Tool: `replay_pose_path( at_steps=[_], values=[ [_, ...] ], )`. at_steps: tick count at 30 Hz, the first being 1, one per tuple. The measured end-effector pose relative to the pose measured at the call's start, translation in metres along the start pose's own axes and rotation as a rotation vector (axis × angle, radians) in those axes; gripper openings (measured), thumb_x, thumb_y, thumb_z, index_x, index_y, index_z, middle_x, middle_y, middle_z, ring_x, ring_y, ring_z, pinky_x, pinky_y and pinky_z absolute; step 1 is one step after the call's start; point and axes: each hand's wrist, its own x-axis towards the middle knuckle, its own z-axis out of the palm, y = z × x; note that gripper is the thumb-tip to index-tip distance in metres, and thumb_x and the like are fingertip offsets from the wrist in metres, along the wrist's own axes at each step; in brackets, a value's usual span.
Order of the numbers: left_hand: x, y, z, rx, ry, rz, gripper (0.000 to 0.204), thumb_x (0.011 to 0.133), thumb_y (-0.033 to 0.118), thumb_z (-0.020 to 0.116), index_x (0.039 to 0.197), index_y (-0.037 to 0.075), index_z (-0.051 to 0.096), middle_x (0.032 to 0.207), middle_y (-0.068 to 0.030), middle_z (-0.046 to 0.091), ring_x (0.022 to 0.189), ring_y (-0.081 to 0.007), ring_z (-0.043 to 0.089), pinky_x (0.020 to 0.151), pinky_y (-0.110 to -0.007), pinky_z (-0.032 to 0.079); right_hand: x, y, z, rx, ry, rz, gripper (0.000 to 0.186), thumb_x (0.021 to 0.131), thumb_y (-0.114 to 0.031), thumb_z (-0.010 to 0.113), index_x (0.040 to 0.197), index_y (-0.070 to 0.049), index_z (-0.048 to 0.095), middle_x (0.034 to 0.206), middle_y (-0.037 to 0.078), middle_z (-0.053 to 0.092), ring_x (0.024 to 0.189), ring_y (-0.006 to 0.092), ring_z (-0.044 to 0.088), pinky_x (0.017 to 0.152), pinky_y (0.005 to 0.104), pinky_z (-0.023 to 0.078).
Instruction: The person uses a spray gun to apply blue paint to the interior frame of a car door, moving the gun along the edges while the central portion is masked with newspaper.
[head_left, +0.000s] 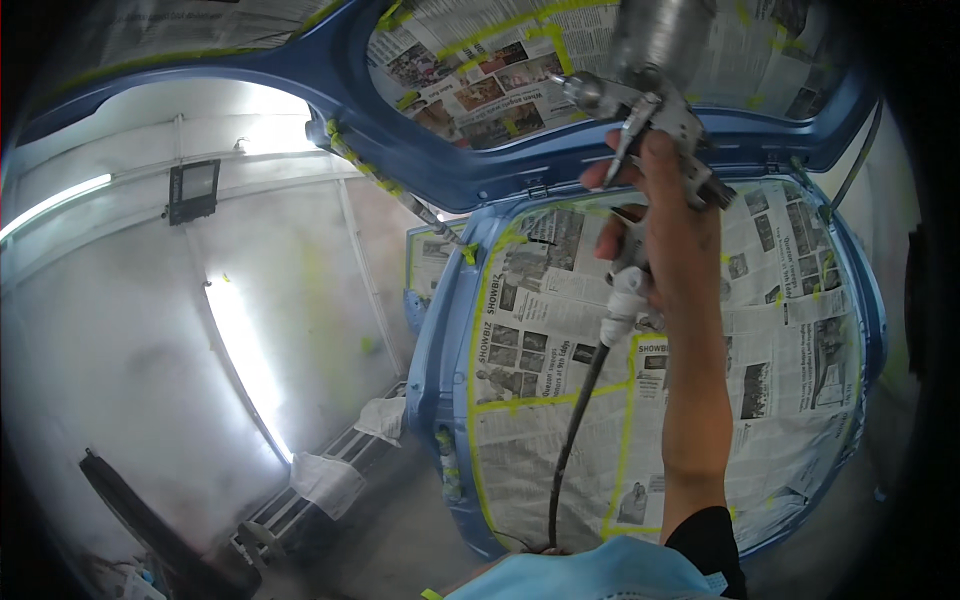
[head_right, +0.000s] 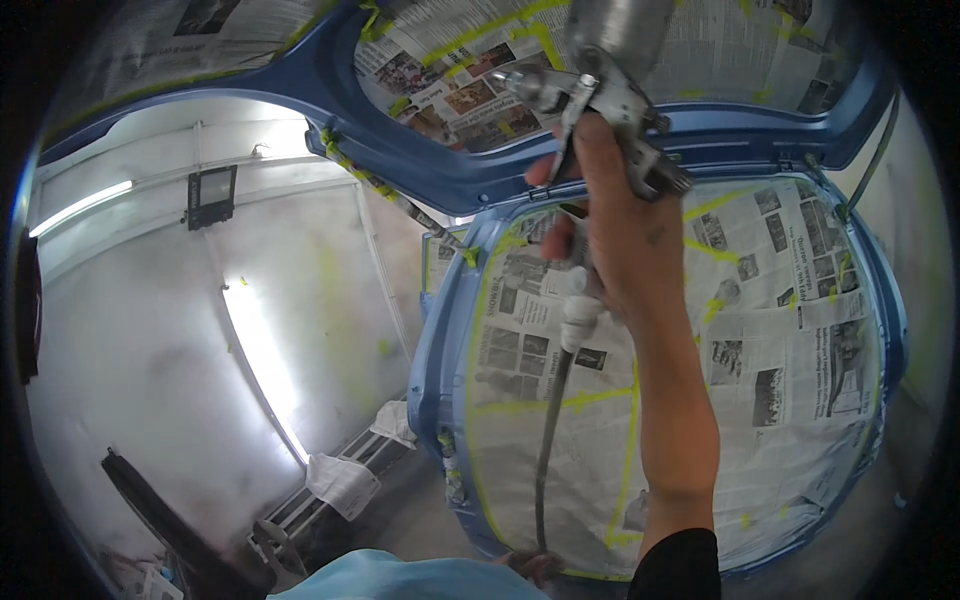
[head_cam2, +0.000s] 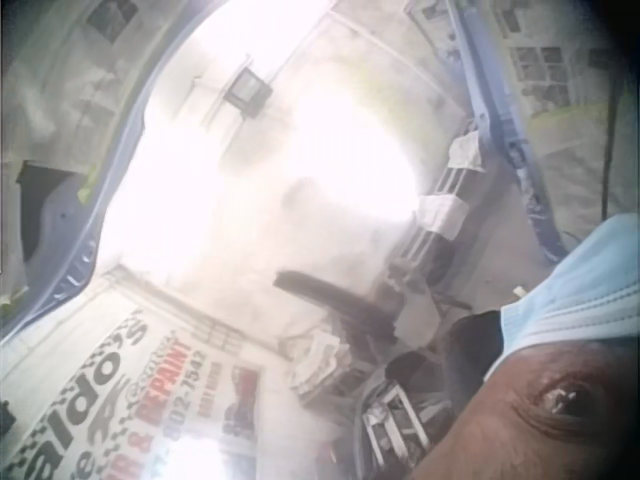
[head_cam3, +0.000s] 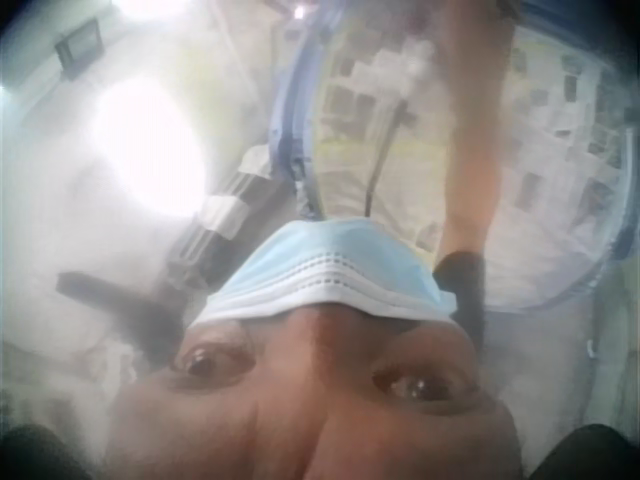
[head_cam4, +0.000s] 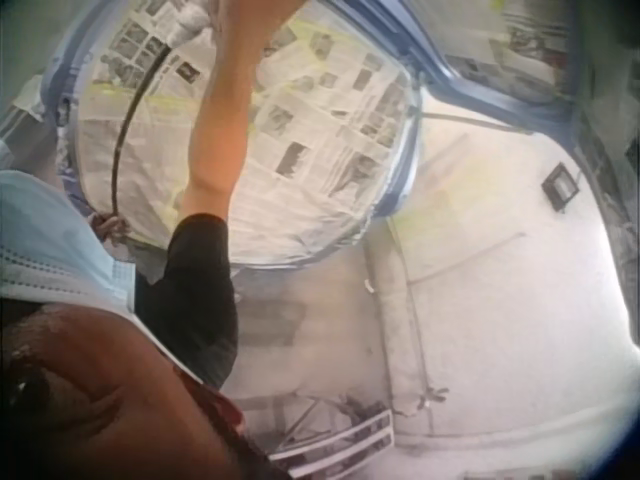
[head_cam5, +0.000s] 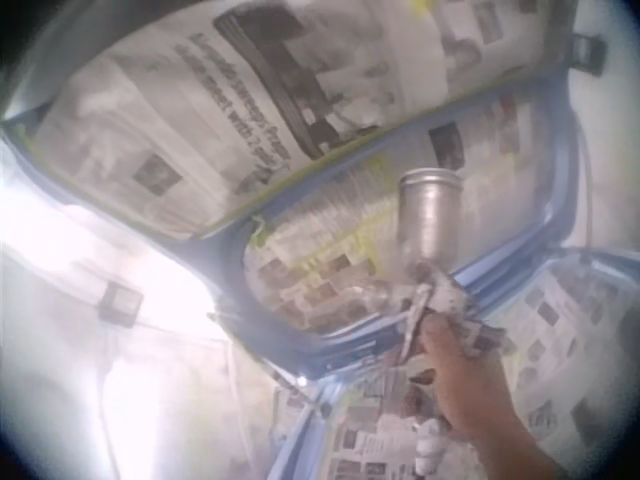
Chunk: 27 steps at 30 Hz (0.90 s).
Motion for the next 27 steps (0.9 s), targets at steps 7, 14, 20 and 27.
replay_pose_path(
  at_steps=[7, 14, 20, 27],
  values=[
    [0.03, -0.013, -0.008, -0.047, -0.105, 0.05, 0.052, 0.108, 0.044, 0.033, 0.121, 0.003, 0.061, 0.091, -0.0107, 0.07, 0.072, -0.0185, 0.064, 0.072, -0.034, 0.052, -0.028, -0.044, -0.03, -0.19, 0.119, -0.036, 0.052, 0.097, -0.051, 0.058, 0.112, -0.002, 0.067, 0.083, 0.008, 0.069, 0.044, 0.0118, 0.053, 0.039, 0.0231, 0.042],
    [0.032, 0.156, -0.112, 0.084, 0.033, 0.554, 0.048, 0.108, 0.038, 0.032, 0.095, 0.002, 0.06, 0.083, -0.0097, 0.065, 0.074, -0.0176, 0.062, 0.072, -0.036, 0.05, -0.077, -0.088, -0.037, -0.333, 0.134, 0.022, 0.053, 0.1, -0.047, 0.055, 0.113, 0.003, 0.064, 0.083, 0.014, 0.067, 0.042, 0.0146, 0.054, 0.036, 0.0231, 0.043],
    [-0.04, 0.501, -0.141, 0.255, 0.432, 1.472, 0.059, 0.102, 0.01, 0.048, 0.156, 0.006, 0.024, 0.067, -0.0035, 0.055, 0.048, -0.0105, 0.052, 0.045, -0.025, 0.042, -0.115, -0.099, -0.005, -0.393, 0.223, -0.039, 0.053, 0.1, -0.045, 0.055, 0.114, 0.005, 0.063, 0.083, 0.017, 0.067, 0.04, 0.0153, 0.054, 0.035, 0.0239, 0.044],
    [-0.096, 0.67, -0.106, 0.15, 0.502, 1.75, 0.073, 0.101, 0.018, 0.046, 0.155, -0.004, 0.002, 0.086, -0.0166, 0.071, 0.053, -0.0191, 0.063, 0.048, -0.032, 0.051, -0.148, -0.131, 0.003, -0.523, 0.296, -0.076, 0.054, 0.099, -0.046, 0.058, 0.109, 0.006, 0.065, 0.082, 0.017, 0.067, 0.037, 0.0158, 0.051, 0.034, 0.0245, 0.043]
  ],
)
